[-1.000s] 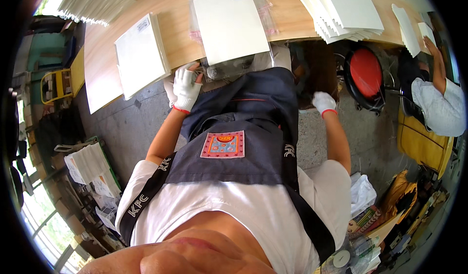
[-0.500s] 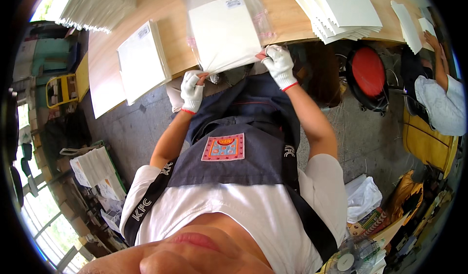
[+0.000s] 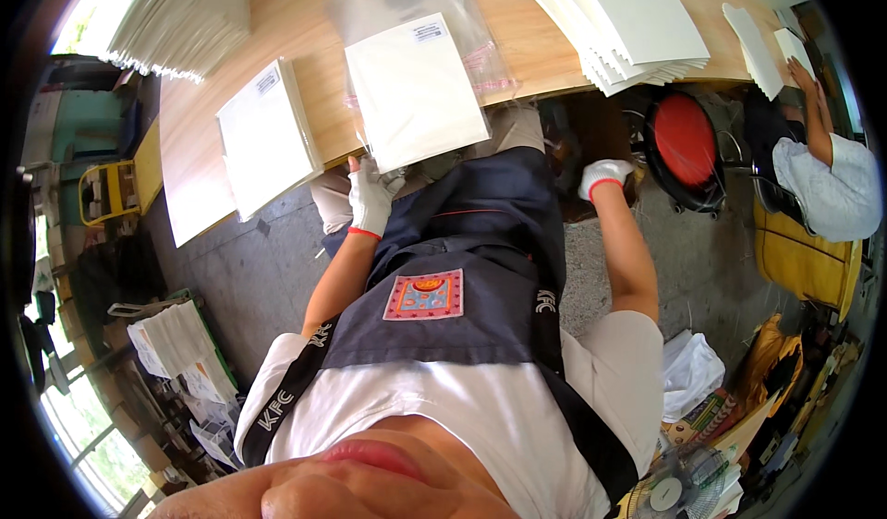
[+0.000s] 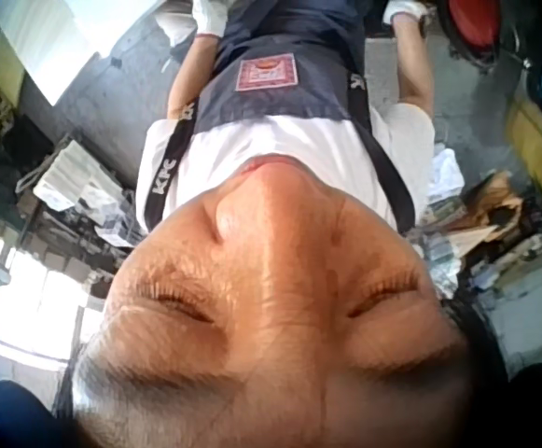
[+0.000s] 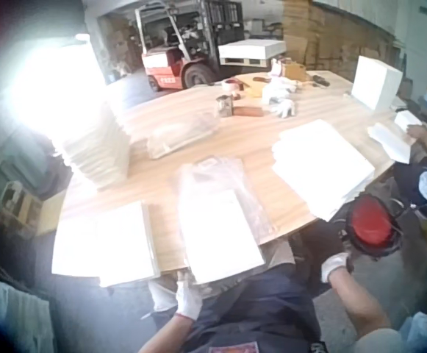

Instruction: The person places white rectangular sheets into clear plastic bags on a wooden table. They repeatedly pick up a sheet, insert it into a bag, and seal the bag before moving it aside. The process is repetitive and involves handling stacks of sheets and bags.

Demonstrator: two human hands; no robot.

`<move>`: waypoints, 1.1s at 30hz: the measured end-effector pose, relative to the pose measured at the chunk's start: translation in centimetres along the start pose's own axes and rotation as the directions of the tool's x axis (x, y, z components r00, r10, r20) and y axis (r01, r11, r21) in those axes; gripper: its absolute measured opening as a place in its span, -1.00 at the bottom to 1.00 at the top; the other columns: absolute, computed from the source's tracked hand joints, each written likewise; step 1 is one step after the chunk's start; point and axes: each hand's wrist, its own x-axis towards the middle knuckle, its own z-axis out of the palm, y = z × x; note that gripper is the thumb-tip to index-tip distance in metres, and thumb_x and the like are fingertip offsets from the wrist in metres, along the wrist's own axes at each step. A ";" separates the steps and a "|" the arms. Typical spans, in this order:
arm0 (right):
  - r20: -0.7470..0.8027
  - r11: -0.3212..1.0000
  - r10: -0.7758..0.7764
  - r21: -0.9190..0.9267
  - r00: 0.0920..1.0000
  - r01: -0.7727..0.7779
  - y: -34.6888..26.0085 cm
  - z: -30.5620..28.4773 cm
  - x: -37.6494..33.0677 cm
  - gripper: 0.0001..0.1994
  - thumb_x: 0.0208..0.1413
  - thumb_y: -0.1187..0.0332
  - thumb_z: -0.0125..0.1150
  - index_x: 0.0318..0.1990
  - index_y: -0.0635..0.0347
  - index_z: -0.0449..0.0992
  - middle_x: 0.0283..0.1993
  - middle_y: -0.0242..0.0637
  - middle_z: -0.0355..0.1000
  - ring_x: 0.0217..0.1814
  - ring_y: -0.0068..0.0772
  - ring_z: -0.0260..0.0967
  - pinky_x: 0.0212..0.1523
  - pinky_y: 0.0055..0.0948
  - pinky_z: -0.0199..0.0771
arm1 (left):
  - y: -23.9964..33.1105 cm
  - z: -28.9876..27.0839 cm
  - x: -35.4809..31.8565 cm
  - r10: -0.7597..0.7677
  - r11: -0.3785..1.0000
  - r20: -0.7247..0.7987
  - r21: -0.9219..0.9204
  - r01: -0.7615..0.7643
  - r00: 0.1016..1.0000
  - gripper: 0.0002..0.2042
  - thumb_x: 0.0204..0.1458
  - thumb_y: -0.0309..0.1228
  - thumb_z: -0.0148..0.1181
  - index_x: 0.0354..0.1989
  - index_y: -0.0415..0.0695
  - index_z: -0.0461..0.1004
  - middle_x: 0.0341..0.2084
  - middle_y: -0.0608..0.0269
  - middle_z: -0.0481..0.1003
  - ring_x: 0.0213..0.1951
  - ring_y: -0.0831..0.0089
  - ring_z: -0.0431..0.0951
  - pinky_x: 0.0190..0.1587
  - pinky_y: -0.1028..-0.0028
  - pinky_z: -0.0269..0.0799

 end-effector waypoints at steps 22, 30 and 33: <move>-0.390 0.464 -0.552 0.591 0.737 0.660 -36.5 -13.9 -1.8 -0.54 0.12 -0.09 -0.04 -0.44 0.15 0.48 -0.65 -0.31 0.43 -0.55 -0.36 0.42 -0.45 -0.33 0.37 | 19.7 -14.6 -2.8 0.827 -0.058 0.173 0.973 -0.225 0.535 -0.57 -0.05 -0.51 -0.08 0.05 -0.37 0.36 -0.25 0.17 0.48 -0.20 0.46 0.43 -0.09 0.50 0.33; -0.586 -0.261 -0.236 0.806 0.775 0.531 -16.9 -13.3 -5.5 -0.73 0.18 0.34 0.00 -0.02 0.25 0.39 -0.38 -0.30 0.49 -0.53 -0.62 0.39 -0.52 -0.63 0.40 | 18.9 -14.2 -3.6 0.968 0.247 -0.213 0.708 -0.662 0.133 -0.58 0.00 -0.50 -0.15 0.08 -0.36 0.30 -0.02 0.11 0.37 -0.09 0.35 0.38 -0.04 0.41 0.33; -0.497 -0.275 0.349 0.756 0.794 0.594 -5.8 -13.6 -8.4 -0.81 0.19 0.30 -0.06 -0.20 0.23 0.39 -0.53 -0.28 0.42 -0.69 -0.56 0.31 -0.72 -0.62 0.28 | 18.6 -9.7 -6.1 0.997 0.065 -0.030 0.820 -0.568 0.071 -0.58 0.00 -0.53 -0.20 0.07 -0.38 0.30 0.02 0.05 0.36 -0.06 0.35 0.38 -0.03 0.39 0.30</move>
